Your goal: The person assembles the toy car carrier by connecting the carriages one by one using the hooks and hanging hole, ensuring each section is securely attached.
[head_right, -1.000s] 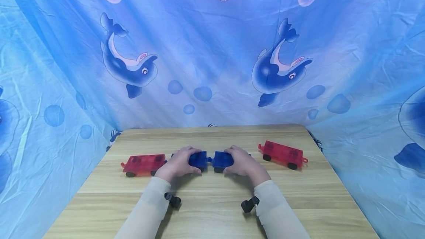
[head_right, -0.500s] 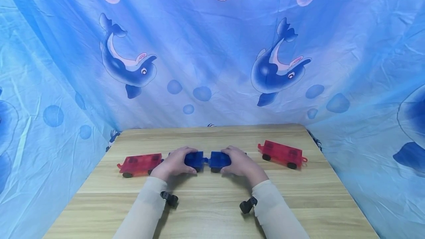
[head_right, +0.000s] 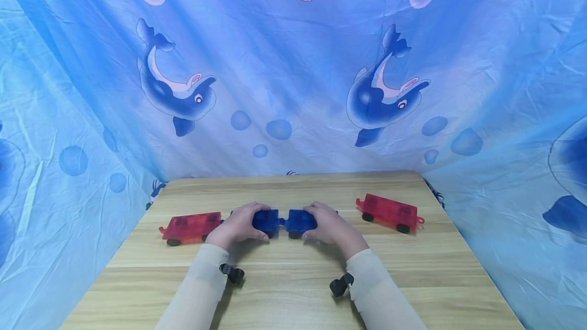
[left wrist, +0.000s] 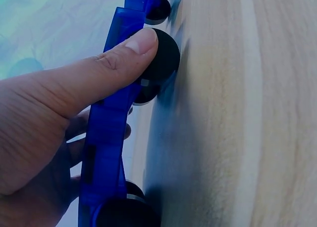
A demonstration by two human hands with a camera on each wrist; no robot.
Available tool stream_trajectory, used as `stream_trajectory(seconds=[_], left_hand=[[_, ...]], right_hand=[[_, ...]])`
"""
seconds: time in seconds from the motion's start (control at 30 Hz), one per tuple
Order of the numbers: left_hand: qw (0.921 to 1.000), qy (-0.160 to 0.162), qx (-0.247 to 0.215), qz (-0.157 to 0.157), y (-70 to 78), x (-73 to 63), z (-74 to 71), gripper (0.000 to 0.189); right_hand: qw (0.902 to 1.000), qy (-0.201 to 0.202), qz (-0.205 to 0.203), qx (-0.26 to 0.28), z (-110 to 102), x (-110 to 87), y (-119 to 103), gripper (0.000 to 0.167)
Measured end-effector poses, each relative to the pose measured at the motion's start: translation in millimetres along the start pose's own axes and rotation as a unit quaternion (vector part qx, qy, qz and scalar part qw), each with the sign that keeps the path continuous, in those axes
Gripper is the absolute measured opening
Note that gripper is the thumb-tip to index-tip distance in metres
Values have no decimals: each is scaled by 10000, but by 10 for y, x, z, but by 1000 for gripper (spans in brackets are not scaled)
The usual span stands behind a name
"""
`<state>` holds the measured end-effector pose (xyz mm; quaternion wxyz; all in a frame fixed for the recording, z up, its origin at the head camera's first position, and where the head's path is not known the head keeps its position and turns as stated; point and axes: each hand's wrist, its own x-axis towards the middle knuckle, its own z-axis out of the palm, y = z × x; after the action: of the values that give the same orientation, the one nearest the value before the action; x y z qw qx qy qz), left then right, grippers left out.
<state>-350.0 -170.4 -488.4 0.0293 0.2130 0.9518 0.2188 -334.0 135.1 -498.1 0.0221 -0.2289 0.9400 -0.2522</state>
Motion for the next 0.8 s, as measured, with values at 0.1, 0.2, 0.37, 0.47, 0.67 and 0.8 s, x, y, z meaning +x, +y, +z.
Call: stream_trajectory(seconds=[0.1,0.2,0.37,0.47,0.67,0.8], left_hand=[[10000,-20,7,33,7,-2,-13,93],[9999,-6,21,127,22,-17,-30,96],[9995,-13,-183,243,99,-64,-59,100],[9991,27,-337,268,196,-87,-82,97],[9978,100,-232,615,424,-49,-47,89],[9967,16,-268,766,622,39,28,87]], right_hand=[[10000,-11,23,-45,-3,-5,-5,86],[10000,5,62,42,-41,-31,-18,87],[9994,192,137,266,-175,-125,67,85],[9982,363,246,403,-297,-216,183,83],[9944,653,532,633,-579,-400,456,82],[9914,816,880,528,-756,-499,612,89]])
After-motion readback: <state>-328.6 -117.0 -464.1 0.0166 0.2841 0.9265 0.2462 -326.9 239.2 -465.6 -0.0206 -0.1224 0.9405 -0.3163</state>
